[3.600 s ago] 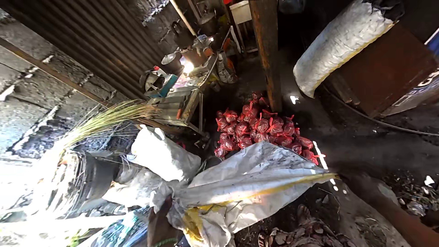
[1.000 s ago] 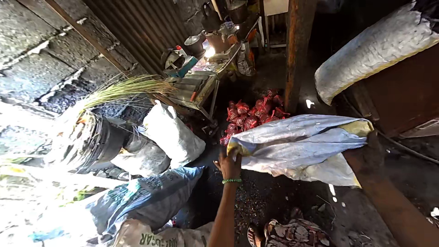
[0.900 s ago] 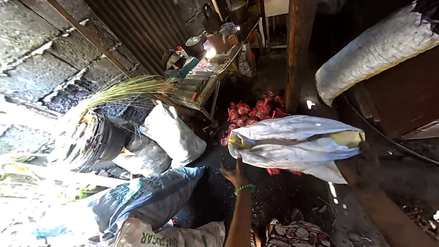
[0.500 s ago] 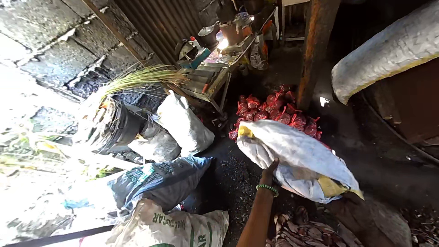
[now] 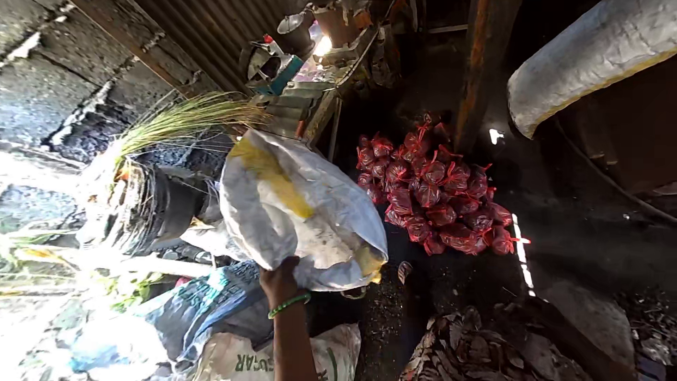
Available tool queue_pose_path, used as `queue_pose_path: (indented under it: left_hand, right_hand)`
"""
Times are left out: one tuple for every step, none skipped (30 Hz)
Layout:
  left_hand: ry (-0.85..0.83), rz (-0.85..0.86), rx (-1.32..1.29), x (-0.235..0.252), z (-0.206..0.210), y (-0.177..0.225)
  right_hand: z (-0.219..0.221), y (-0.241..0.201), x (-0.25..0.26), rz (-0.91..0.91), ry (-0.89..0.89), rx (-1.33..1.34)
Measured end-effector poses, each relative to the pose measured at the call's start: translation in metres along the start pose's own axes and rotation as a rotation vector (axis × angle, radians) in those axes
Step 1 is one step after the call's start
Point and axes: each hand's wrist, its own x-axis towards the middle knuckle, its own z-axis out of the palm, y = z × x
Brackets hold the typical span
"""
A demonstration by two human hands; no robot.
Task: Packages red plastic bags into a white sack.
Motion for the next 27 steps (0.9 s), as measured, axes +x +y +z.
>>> queue_pose_path:
  left_hand:
    - [0.017,-0.004,-0.002,0.011,0.003,-0.004]
    - [0.020,-0.012,0.013,0.022,0.009,-0.008]
    - [0.012,-0.018,0.039,0.034,0.016,-0.013]
    - [-0.006,-0.021,0.072,0.047,0.024,-0.019]
    - [-0.031,-0.023,0.115,0.061,0.033,-0.026]
    - [-0.059,-0.024,0.179,0.077,0.044,-0.033]
    - [-0.083,-0.033,0.277,0.091,0.054,-0.041]
    - [-0.107,-0.061,0.402,0.105,0.063,-0.048]
    - [-0.131,-0.100,0.542,0.120,0.071,-0.056]
    - [-0.165,-0.136,0.669,0.134,0.081,-0.065]
    - [-0.200,-0.161,0.774,0.146,0.091,-0.075]
    - [-0.231,-0.179,0.847,0.156,0.102,-0.085]
    - [-0.257,-0.197,0.901,0.163,0.112,-0.094]
    - [-0.274,-0.211,0.945,0.168,0.121,-0.104]
    - [-0.283,-0.223,0.980,0.172,0.129,-0.113]
    - [-0.284,-0.231,1.003,0.175,0.136,-0.122]
    - [-0.278,-0.244,1.026,0.177,0.141,-0.131]
    - [-0.270,-0.266,1.041,0.179,0.145,-0.139]
    - [-0.255,-0.283,1.047,0.179,0.148,-0.146]
    - [-0.237,-0.294,1.053,0.178,0.148,-0.153]
    - [-0.216,-0.311,1.059,0.176,0.146,-0.160]
    - [-0.189,-0.324,1.056,0.173,0.144,-0.167]
    - [-0.156,-0.331,1.049,0.170,0.141,-0.175]
    - [-0.121,-0.324,1.039,0.167,0.137,-0.184]
    - [-0.084,-0.308,1.019,0.166,0.132,-0.194]
    - [-0.044,-0.285,0.986,0.164,0.124,-0.206]
    - [-0.005,-0.254,0.943,0.163,0.113,-0.219]
  right_hand:
    - [-0.003,0.005,0.003,0.049,0.019,-0.034]
    - [-0.005,0.011,0.004,0.084,0.021,-0.079]
    - [-0.007,0.013,0.002,0.100,0.000,-0.142]
    - [-0.008,0.014,0.000,0.100,-0.022,-0.228]
    - [-0.011,0.023,0.004,0.077,-0.035,-0.323]
    - [-0.016,0.032,0.014,0.080,-0.059,-0.412]
    - [-0.020,0.038,0.025,0.109,-0.086,-0.479]
    - [-0.023,0.042,0.037,0.161,-0.110,-0.500]
    - [-0.027,0.046,0.054,0.193,-0.137,-0.509]
    - [-0.029,0.049,0.073,0.162,-0.150,-0.536]
    - [-0.029,0.046,0.088,0.028,-0.146,-0.563]
    - [-0.028,0.041,0.103,-0.160,-0.102,-0.574]
    - [-0.018,0.006,0.110,-0.102,-0.080,-0.543]
    - [-0.006,-0.031,0.116,-0.037,-0.034,-0.496]
    - [0.005,-0.064,0.124,0.010,0.009,-0.459]
    - [0.014,-0.092,0.134,0.019,0.038,-0.421]
    - [0.019,-0.107,0.148,0.002,0.051,-0.403]
    - [0.021,-0.118,0.162,-0.009,0.045,-0.387]
    - [0.024,-0.126,0.174,-0.013,0.032,-0.372]
    - [0.027,-0.134,0.185,-0.004,0.011,-0.386]
    - [0.031,-0.141,0.193,0.008,-0.010,-0.397]
    - [0.034,-0.148,0.204,0.022,-0.039,-0.409]
    - [0.035,-0.149,0.217,0.026,-0.085,-0.439]
    - [0.034,-0.145,0.232,0.008,-0.131,-0.484]
    - [0.030,-0.134,0.253,-0.015,-0.182,-0.551]
    - [0.028,-0.128,0.271,-0.014,-0.233,-0.613]
    - [0.027,-0.125,0.287,-0.006,-0.274,-0.674]
